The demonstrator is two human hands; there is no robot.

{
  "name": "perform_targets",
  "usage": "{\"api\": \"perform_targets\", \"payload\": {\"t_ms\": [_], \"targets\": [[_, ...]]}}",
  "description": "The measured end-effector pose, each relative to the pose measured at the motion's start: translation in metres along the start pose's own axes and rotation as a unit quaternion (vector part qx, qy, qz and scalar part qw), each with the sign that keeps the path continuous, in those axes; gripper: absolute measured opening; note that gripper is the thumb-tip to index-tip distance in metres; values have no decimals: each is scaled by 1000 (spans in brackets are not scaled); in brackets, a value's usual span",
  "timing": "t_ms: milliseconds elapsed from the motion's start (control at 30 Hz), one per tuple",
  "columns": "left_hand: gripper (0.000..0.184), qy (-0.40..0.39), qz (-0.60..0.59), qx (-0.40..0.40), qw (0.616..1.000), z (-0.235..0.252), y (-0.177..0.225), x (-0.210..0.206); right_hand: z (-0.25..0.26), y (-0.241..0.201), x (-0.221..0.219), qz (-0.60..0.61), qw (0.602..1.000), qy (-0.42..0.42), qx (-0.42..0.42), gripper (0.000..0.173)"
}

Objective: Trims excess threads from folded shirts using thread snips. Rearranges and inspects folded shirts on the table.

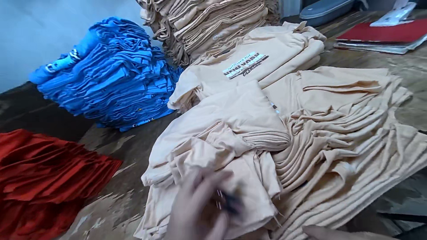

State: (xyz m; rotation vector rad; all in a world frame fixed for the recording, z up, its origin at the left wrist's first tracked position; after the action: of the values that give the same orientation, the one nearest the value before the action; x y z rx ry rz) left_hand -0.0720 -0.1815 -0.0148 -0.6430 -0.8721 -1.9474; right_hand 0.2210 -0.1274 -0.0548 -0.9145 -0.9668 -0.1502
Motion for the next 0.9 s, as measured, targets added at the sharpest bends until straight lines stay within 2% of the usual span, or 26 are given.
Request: {"api": "perform_targets", "payload": {"t_ms": [67, 133, 200, 267, 333, 400, 433, 500, 600, 700, 800, 867, 900], "targets": [[48, -45, -51, -21, 997, -12, 18, -5, 9, -4, 6, 43, 996, 75, -16, 25], [33, -46, -46, -45, 997, -20, 23, -16, 24, -13, 1, 100, 986, 129, -16, 22], [14, -40, -40, -61, 997, -24, 22, -22, 37, -21, -14, 134, 982, 131, -13, 26], [7, -45, -42, -61, 996, -24, 23, -21, 42, -21, -29, 153, 977, 147, -12, 16], [12, -65, -54, -28, 996, -19, 24, -14, 41, -18, -33, 178, 970, 164, -8, 13], [35, -82, -50, 9, 995, -10, 31, -6, 39, -14, -31, 194, 964, 181, -16, 12], [39, -78, -33, 15, 996, -5, 37, -4, 37, -13, -29, 197, 960, 197, -22, 11], [29, -59, 25, -3, 998, 6, 49, -5, 38, -14, -26, 191, 954, 232, -22, 10], [19, -78, 95, -44, 991, 19, 64, -13, 42, -20, -25, 195, 943, 269, 1, 8], [15, -74, 120, -55, 988, 19, 66, -16, 39, -26, -22, 191, 945, 264, 33, 7], [20, -88, 57, -1, 994, 13, 60, -10, 29, -24, -14, 85, 973, 216, -16, 14], [31, -115, 3, 41, 993, 5, 55, -11, 24, -25, -10, 25, 980, 193, -43, 28], [23, -116, -22, 53, 992, 2, 51, -13, 23, -29, -11, 17, 977, 208, -38, 34]]}}
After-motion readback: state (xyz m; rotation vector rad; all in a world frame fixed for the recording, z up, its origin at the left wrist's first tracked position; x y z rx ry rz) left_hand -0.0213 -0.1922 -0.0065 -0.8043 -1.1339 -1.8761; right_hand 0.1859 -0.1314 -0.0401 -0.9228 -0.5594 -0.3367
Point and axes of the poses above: each hand's wrist, its own z-axis towards the middle knuckle, its own x-axis out of the back of the hand, y = z × x, the point moved 4 cm from there along z, towards the middle knuckle, and after that the axes turned 5 degrees about -x, right-handed, at the moved point
